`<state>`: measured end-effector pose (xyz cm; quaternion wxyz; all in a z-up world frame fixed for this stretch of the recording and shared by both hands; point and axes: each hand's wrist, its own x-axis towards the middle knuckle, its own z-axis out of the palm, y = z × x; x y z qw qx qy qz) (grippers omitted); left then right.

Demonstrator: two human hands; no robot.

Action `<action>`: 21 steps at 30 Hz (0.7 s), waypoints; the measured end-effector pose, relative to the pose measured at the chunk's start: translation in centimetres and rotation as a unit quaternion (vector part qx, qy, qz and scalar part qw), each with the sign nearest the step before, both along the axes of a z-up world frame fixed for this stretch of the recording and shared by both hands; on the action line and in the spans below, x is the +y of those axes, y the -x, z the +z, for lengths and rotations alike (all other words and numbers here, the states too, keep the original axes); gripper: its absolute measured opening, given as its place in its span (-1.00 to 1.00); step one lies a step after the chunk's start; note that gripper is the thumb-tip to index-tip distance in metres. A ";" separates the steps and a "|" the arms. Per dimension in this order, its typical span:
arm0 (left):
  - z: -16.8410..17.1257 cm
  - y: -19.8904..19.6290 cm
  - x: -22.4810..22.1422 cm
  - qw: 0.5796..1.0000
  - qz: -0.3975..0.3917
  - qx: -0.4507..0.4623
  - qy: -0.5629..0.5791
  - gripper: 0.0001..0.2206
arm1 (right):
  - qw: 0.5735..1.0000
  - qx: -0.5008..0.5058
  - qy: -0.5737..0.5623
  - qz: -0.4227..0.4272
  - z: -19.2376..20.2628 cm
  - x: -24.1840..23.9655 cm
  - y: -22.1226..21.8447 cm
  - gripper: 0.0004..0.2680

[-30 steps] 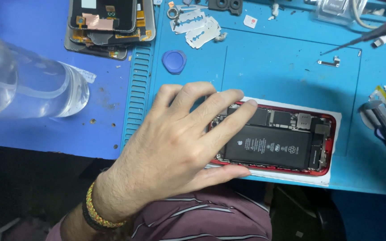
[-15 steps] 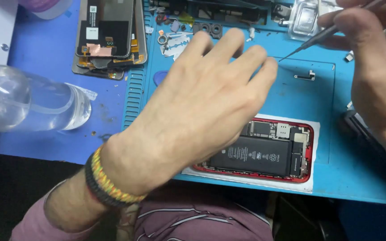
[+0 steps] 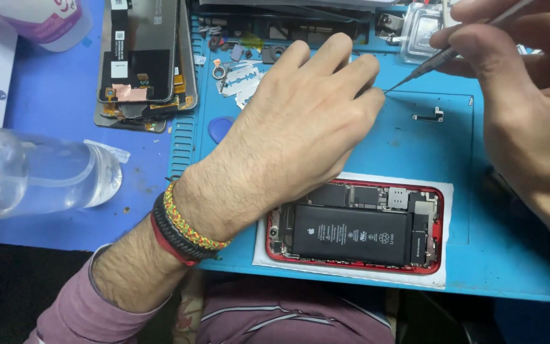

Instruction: Disassembling a smartphone by removing internal screws and small metal brackets using precision tools.

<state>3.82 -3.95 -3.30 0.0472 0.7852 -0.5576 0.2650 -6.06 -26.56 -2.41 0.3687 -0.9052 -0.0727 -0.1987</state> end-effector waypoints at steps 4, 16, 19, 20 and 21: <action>-0.1 -0.1 0.2 1.000 0.004 0.003 -0.009 -0.91 | 1.000 0.005 0.016 -0.005 -0.7 -0.7 0.1 -0.89; -0.2 -0.1 0.1 0.999 -0.004 0.015 0.029 -0.95 | 1.000 0.015 -0.005 -0.022 -1.1 -0.7 0.1 -0.90; -0.2 -0.1 0.1 0.999 -0.003 0.011 0.037 -0.94 | 1.000 0.015 0.004 -0.014 -0.7 -0.4 0.1 -0.87; -0.2 -0.1 0.1 0.999 -0.004 0.011 0.037 -0.93 | 1.000 0.017 0.017 -0.007 -0.6 -0.4 0.1 -0.84; -0.2 -0.2 0.1 0.999 -0.005 0.010 0.037 -0.93 | 0.999 0.019 0.031 -0.001 -0.5 -0.3 0.1 -0.80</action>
